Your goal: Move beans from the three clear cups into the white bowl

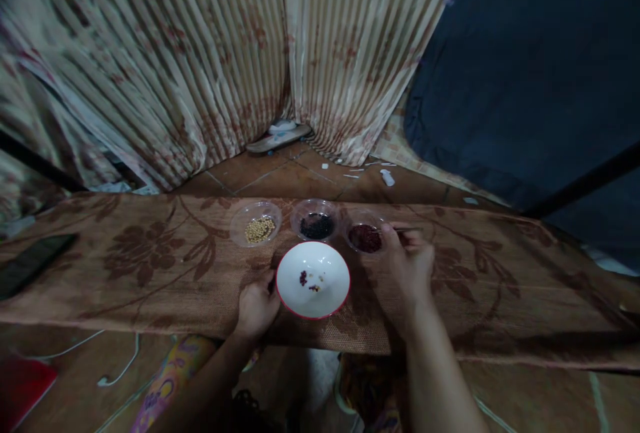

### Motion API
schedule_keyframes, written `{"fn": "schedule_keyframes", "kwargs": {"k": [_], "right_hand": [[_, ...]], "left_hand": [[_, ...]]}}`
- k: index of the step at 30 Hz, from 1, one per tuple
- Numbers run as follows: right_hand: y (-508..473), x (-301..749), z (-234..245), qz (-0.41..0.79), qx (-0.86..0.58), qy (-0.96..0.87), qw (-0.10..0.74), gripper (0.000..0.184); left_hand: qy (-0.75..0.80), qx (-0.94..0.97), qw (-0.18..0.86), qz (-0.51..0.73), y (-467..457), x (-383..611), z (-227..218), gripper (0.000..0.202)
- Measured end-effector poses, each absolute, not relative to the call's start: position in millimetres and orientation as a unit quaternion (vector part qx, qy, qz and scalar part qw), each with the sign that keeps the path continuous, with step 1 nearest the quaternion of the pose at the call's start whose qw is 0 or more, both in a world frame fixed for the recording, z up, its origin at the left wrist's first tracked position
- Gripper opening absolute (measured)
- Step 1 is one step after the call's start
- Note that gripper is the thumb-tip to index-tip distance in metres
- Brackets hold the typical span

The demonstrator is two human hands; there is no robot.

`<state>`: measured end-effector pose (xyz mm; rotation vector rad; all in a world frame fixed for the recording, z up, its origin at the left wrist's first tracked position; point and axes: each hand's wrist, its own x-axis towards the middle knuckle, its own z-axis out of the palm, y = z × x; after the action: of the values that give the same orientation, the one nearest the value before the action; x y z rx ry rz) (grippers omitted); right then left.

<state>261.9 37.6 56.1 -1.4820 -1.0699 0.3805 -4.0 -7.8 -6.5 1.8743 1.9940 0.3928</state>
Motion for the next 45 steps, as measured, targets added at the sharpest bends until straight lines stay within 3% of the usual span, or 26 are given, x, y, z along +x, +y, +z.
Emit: {"fn": "schedule_keyframes", "kwargs": {"k": [2, 5, 7, 10, 45], "right_hand": [[29.8, 243.3, 56.8, 0.252, -0.594, -0.512, 0.567, 0.025], [20.3, 220.6, 57.3, 0.376, -0.526, -0.634, 0.424, 0.023], [16.6, 211.1, 56.8, 0.407, -0.499, -0.685, 0.341, 0.024], [14.5, 203.1, 54.1, 0.404, -0.487, -0.716, 0.294, 0.025], [15.0, 192.4, 46.0, 0.400, -0.468, -0.742, 0.265, 0.025]], "left_hand": [[0.708, 0.666, 0.185, 0.144, -8.4, -3.2, -6.7, 0.021], [0.706, 0.667, 0.181, 0.153, -8.6, -2.8, -7.8, 0.021], [0.708, 0.665, 0.182, 0.154, -8.6, -3.0, -8.6, 0.022], [0.707, 0.665, 0.187, 0.151, -8.6, -3.5, -8.8, 0.022], [0.717, 0.652, 0.207, 0.135, -9.3, -1.1, -2.5, 0.023]]}}
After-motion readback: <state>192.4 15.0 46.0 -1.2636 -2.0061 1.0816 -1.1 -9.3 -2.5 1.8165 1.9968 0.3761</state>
